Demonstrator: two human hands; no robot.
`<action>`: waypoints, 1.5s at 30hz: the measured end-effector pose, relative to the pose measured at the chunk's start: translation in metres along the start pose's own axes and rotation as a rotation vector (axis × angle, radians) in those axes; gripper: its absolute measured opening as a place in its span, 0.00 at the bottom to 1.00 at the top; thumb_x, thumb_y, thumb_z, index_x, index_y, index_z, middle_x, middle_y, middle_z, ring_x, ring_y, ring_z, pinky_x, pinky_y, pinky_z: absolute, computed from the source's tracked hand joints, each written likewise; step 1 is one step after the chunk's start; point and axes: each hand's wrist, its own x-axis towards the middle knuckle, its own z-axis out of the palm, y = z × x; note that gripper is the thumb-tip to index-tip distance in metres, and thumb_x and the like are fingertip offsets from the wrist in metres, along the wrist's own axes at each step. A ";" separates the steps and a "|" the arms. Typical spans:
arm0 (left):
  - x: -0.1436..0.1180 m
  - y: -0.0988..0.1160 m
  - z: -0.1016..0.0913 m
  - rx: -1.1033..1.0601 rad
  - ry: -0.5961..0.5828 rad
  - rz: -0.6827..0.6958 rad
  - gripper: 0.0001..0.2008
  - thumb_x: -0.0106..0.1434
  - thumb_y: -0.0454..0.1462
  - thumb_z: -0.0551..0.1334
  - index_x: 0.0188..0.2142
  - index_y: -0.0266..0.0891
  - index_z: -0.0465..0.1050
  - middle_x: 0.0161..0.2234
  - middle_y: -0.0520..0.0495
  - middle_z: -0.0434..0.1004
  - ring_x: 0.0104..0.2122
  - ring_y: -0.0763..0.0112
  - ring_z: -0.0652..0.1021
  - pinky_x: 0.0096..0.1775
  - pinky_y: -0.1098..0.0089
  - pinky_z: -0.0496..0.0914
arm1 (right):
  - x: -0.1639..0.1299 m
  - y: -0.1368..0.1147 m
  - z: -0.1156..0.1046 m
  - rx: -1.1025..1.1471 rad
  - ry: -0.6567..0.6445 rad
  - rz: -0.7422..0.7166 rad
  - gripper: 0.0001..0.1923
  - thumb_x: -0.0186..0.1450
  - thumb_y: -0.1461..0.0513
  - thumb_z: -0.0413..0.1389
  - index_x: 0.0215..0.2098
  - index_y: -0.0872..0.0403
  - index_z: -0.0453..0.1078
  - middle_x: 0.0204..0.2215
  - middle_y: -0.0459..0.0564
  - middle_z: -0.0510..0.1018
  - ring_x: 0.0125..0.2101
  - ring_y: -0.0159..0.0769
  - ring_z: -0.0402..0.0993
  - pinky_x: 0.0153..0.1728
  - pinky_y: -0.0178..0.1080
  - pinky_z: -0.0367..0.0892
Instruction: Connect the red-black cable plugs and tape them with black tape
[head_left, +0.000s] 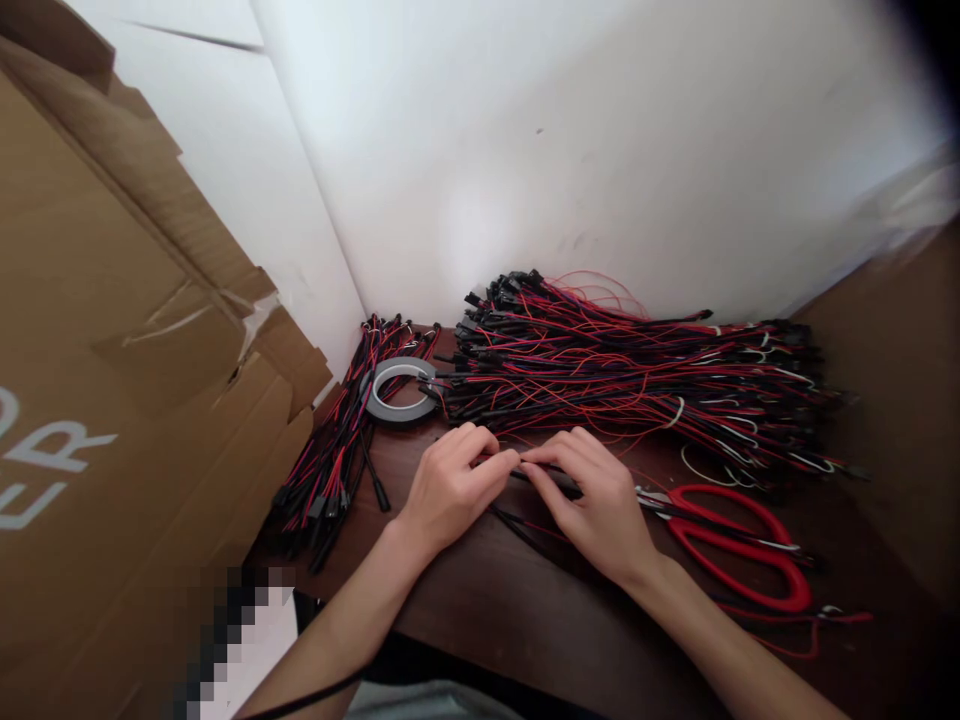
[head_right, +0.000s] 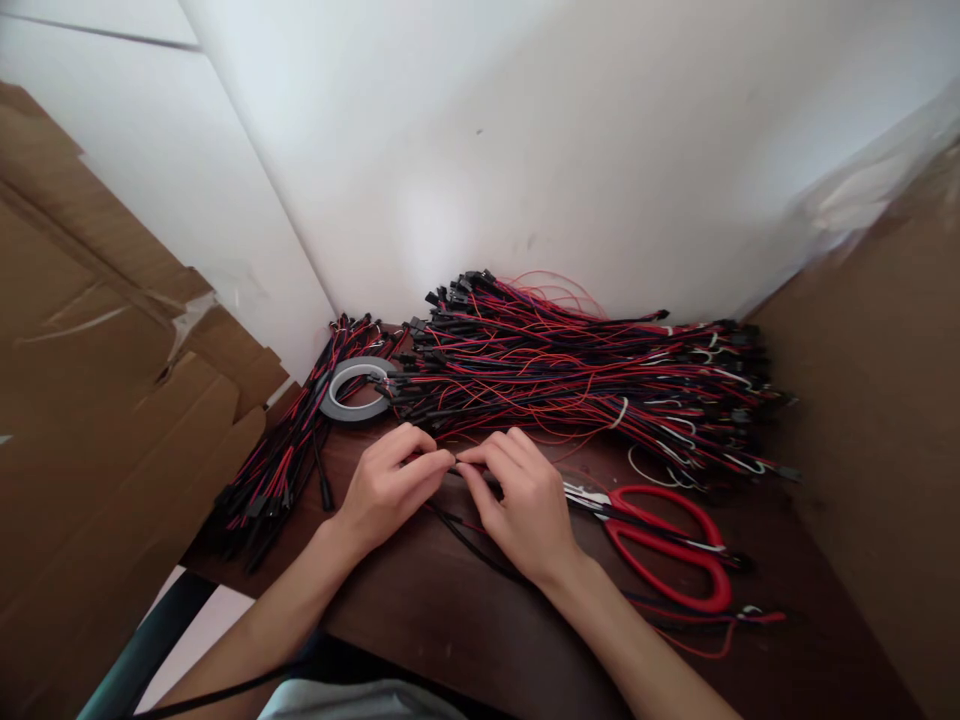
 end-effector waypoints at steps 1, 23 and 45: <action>0.000 0.000 0.000 0.003 -0.008 -0.001 0.09 0.68 0.32 0.55 0.35 0.37 0.73 0.29 0.48 0.70 0.29 0.72 0.68 0.30 0.72 0.64 | 0.000 0.000 0.000 -0.005 -0.007 -0.001 0.04 0.68 0.66 0.54 0.35 0.54 0.70 0.28 0.49 0.73 0.31 0.37 0.66 0.35 0.42 0.64; -0.005 -0.002 0.006 -0.057 -0.020 -0.117 0.08 0.69 0.35 0.57 0.36 0.37 0.75 0.32 0.46 0.77 0.33 0.68 0.72 0.34 0.67 0.66 | 0.004 0.002 0.000 -0.002 -0.047 0.019 0.07 0.69 0.63 0.54 0.33 0.53 0.71 0.28 0.49 0.76 0.31 0.38 0.67 0.33 0.41 0.64; -0.042 -0.030 -0.026 -0.227 -0.200 -0.345 0.10 0.67 0.32 0.59 0.47 0.39 0.74 0.44 0.43 0.76 0.44 0.65 0.74 0.47 0.63 0.71 | 0.000 0.016 -0.008 -0.083 -0.346 0.076 0.03 0.64 0.67 0.59 0.33 0.53 0.72 0.32 0.48 0.74 0.35 0.38 0.71 0.35 0.38 0.67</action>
